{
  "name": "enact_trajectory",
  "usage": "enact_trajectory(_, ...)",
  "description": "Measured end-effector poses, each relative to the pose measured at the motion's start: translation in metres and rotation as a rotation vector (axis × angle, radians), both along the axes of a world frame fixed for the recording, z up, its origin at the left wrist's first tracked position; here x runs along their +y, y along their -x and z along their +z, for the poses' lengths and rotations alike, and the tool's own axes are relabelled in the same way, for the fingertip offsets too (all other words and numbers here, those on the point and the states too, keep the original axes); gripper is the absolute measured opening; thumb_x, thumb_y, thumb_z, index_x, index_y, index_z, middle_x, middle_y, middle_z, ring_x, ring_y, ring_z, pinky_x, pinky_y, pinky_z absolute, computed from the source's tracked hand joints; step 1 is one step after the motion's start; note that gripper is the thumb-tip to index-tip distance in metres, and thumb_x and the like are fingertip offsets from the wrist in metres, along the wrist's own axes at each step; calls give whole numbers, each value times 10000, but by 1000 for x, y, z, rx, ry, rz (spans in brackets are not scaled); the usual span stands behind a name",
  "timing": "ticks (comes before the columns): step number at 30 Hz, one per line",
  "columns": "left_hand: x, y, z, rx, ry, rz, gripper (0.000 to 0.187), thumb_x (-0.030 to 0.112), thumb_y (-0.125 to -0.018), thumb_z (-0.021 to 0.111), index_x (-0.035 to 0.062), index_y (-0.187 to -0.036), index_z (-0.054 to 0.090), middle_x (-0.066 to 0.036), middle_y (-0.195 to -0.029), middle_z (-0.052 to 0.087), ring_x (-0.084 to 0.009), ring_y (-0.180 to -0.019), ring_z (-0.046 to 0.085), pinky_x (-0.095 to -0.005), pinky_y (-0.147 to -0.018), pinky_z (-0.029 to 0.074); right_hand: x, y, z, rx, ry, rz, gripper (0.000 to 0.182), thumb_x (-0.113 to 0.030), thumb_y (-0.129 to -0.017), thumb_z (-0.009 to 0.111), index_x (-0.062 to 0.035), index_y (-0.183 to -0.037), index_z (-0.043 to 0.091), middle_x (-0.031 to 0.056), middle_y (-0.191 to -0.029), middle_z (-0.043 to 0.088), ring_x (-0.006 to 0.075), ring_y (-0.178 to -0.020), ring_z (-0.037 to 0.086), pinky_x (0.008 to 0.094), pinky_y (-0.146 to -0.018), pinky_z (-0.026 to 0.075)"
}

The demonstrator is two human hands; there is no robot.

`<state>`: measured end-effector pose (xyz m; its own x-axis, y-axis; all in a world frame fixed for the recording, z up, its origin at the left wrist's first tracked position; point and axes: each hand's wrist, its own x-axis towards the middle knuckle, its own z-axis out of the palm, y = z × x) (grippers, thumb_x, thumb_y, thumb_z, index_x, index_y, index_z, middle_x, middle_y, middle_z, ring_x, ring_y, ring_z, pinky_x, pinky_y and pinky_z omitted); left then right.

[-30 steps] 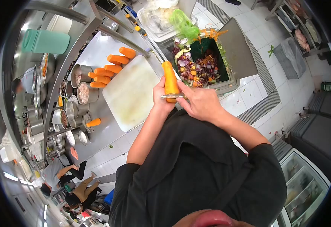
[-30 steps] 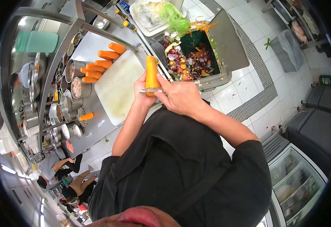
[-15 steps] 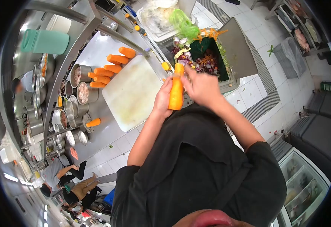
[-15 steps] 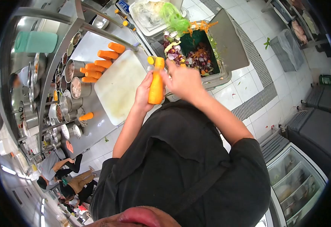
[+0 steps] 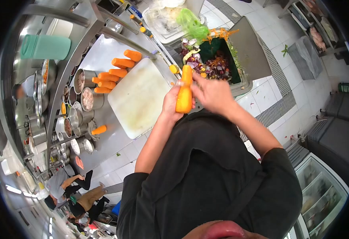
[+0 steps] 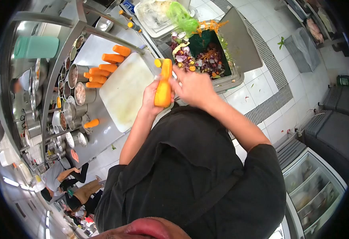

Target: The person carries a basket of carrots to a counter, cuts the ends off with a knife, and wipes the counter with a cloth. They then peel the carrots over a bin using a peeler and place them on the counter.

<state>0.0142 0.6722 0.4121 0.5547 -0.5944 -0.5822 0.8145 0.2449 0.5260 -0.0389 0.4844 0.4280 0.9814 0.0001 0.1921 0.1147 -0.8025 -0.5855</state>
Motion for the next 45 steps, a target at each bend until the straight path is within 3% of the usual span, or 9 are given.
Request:
enact_trajectory(4,-6,-2,1,29,122,5,440,437,-1081,371,58,-1190,567,-122,-907,666,-265,-747,679,-401,-694,596,-34,-49,-26,250,39,-222,520,-455,-1015,456,-30,-1251,639,193,-750,713,380,-764,716,513,-660,558)
enact_trajectory(8,-8,1,9,-4,43,194,437,443,-1079,376,68,-1196,568,-118,-967,662,-257,-811,679,-428,-759,586,-14,-13,-2,199,-225,-72,530,-435,-1000,504,-33,-1325,622,164,-804,733,361,-776,714,460,-695,554)
enact_trajectory(12,-11,-2,2,65,18,322,416,443,-1079,371,95,-1214,555,-86,-964,655,-245,-772,658,-419,-741,570,15,25,30,130,-44,167,531,-408,-969,558,-47,-1357,588,160,-784,719,351,-701,707,450,-623,553)
enact_trajectory(19,-7,4,5,-32,104,-3,434,478,-1075,347,100,-1169,536,-97,-887,642,-229,-737,646,-403,-626,559,-22,-42,-16,187,-28,-173,503,-470,-995,490,-53,-1218,664,201,-787,719,381,-715,713,512,-614,553)
enact_trajectory(25,-7,-6,5,101,0,344,465,460,-1063,395,76,-1262,566,-112,-918,654,-230,-782,659,-382,-648,574,17,28,37,129,-6,156,543,-423,-946,601,-62,-1352,609,180,-806,717,343,-670,701,453,-607,545)
enact_trajectory(29,6,0,-7,38,217,16,479,478,-1076,343,58,-1182,549,-116,-932,647,-257,-805,668,-421,-700,579,-8,-30,-10,51,6,-51,494,-438,-999,510,-62,-1300,617,178,-689,689,358,-635,702,492,-547,531)
enact_trajectory(31,1,2,-5,-23,200,38,493,488,-1072,357,83,-1275,551,-123,-994,656,-261,-870,669,-440,-817,563,-29,-55,-27,207,110,-132,478,-446,-1010,490,-82,-1294,611,201,-723,696,388,-701,708,520,-593,539)
enact_trajectory(38,-5,-6,-14,19,-39,340,432,459,-1092,328,104,-1209,544,-85,-968,643,-228,-832,648,-431,-773,555,5,23,16,42,-105,137,526,-467,-986,517,-68,-1311,622,173,-732,704,366,-661,696,483,-598,546)
enact_trajectory(45,-2,2,-13,2,36,-34,469,483,-1076,348,64,-1140,548,-132,-936,643,-247,-732,646,-384,-731,564,-19,-46,-25,162,-18,-107,490,-432,-1002,500,-44,-1268,639,189,-713,697,380,-627,686,499,-577,544)
